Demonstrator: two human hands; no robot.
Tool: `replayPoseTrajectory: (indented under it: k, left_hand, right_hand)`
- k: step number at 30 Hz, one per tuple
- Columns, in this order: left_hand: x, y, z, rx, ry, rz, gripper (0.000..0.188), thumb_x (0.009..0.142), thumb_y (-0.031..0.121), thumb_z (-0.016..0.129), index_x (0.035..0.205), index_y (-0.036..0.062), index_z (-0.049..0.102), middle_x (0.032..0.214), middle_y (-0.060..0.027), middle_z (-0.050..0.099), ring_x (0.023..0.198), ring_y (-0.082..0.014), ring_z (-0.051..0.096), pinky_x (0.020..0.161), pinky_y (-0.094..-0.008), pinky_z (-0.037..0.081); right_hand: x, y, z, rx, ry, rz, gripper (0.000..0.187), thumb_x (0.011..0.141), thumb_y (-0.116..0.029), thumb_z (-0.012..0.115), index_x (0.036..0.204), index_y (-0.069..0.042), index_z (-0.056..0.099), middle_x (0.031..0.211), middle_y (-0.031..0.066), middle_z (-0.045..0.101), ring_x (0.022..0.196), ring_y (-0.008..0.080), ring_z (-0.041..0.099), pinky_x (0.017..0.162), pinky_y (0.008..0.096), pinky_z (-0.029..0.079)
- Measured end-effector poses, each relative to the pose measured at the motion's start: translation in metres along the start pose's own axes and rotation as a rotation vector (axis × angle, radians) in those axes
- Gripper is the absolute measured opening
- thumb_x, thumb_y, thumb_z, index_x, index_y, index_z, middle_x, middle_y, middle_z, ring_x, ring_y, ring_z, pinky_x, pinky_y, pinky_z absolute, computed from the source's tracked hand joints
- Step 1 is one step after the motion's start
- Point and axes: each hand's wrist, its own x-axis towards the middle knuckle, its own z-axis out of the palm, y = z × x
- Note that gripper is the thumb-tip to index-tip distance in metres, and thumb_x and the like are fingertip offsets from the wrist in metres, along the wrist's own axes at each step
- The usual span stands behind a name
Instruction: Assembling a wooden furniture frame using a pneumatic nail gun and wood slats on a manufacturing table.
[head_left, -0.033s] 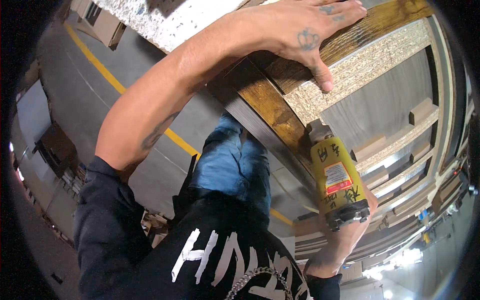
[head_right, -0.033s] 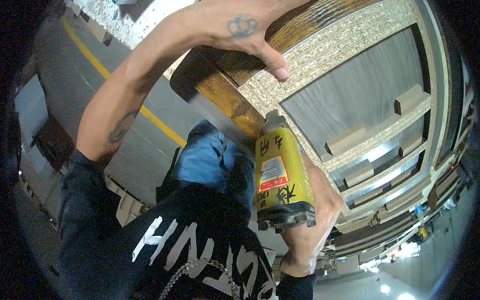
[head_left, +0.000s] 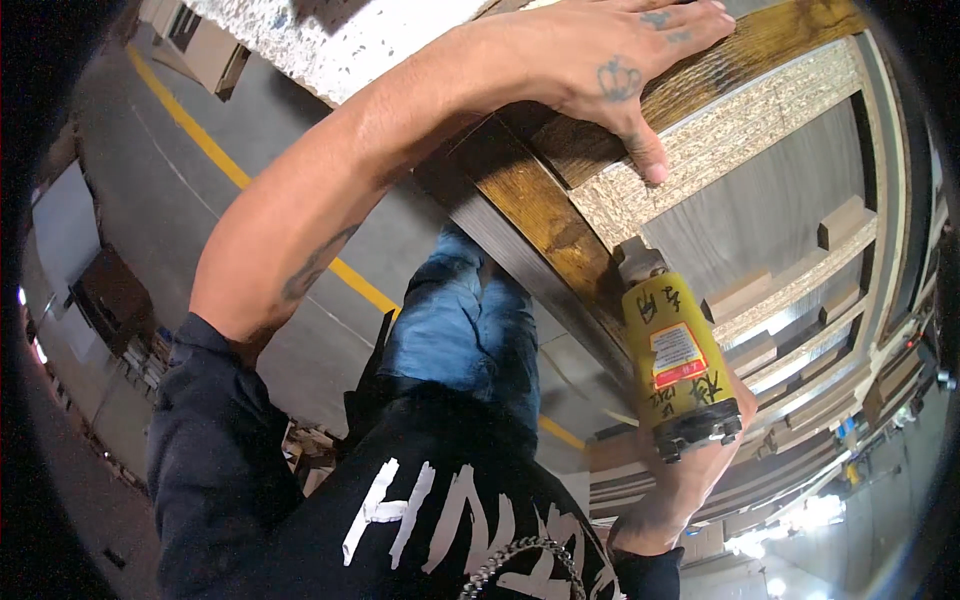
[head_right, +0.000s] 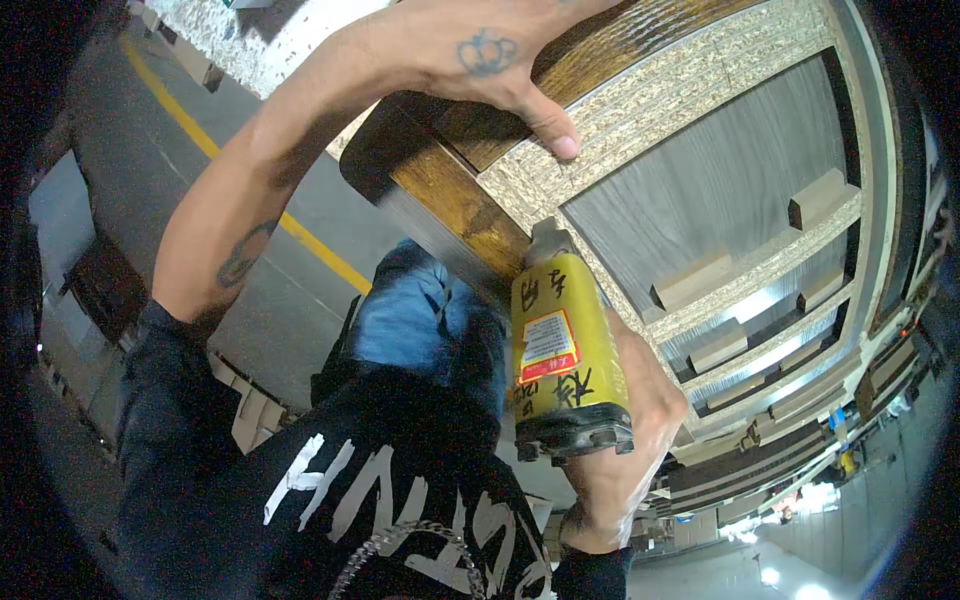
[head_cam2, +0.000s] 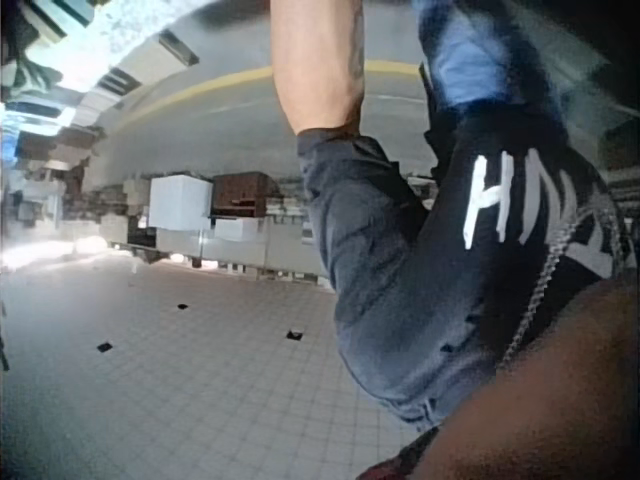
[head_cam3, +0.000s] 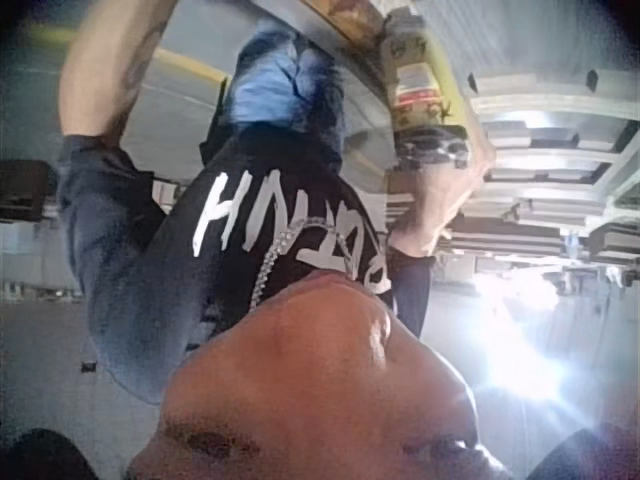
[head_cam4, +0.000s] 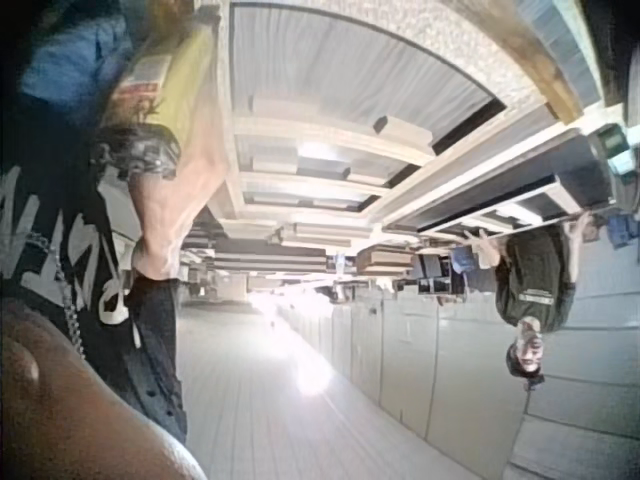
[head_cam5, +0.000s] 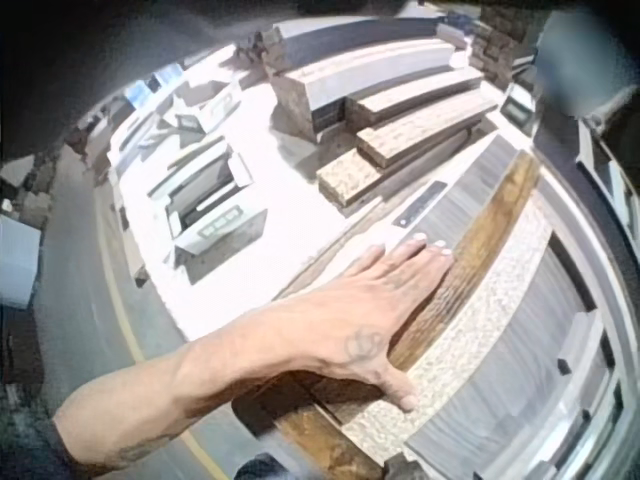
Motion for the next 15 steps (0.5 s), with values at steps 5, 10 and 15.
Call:
replayPoseTrajectory:
  k: [5, 10, 15]
  left_hand:
    - [-0.002, 0.0, -0.005, -0.001, -0.001, 0.017, 0.137, 0.067, 0.07, 0.074, 0.151, -0.0136, 0.005, 0.157, -0.0359, 0.012, 0.15, -0.0447, 0.007, 0.121, -0.0555, 0.012]
    - [0.003, -0.012, 0.002, 0.051, 0.001, 0.04, 0.137, 0.068, 0.07, 0.072, 0.15, -0.0156, 0.003, 0.156, -0.0375, 0.012, 0.149, -0.0462, 0.007, 0.12, -0.0574, 0.013]
    - [0.002, -0.019, 0.01, 0.071, 0.02, 0.069, 0.135, 0.071, 0.068, 0.072, 0.149, -0.0163, 0.002, 0.156, -0.0378, 0.011, 0.149, -0.0469, 0.007, 0.12, -0.0587, 0.013]
  right_hand:
    - [0.002, -0.002, 0.005, -0.062, 0.09, -0.035, 0.044, 0.063, -0.014, 0.085, 0.103, -0.003, 0.07, 0.087, 0.0111, 0.071, 0.075, 0.0284, 0.065, 0.072, 0.0357, 0.05]
    - [0.004, -0.009, 0.001, 0.023, -0.004, 0.135, 0.054, 0.064, -0.023, 0.089, 0.111, -0.004, 0.069, 0.111, 0.0148, 0.064, 0.103, 0.0325, 0.058, 0.092, 0.0421, 0.046]
    - [0.005, -0.01, -0.001, 0.06, 0.002, 0.143, 0.059, 0.063, -0.023, 0.088, 0.112, 0.0, 0.064, 0.112, 0.0159, 0.059, 0.102, 0.0283, 0.058, 0.094, 0.0394, 0.044]
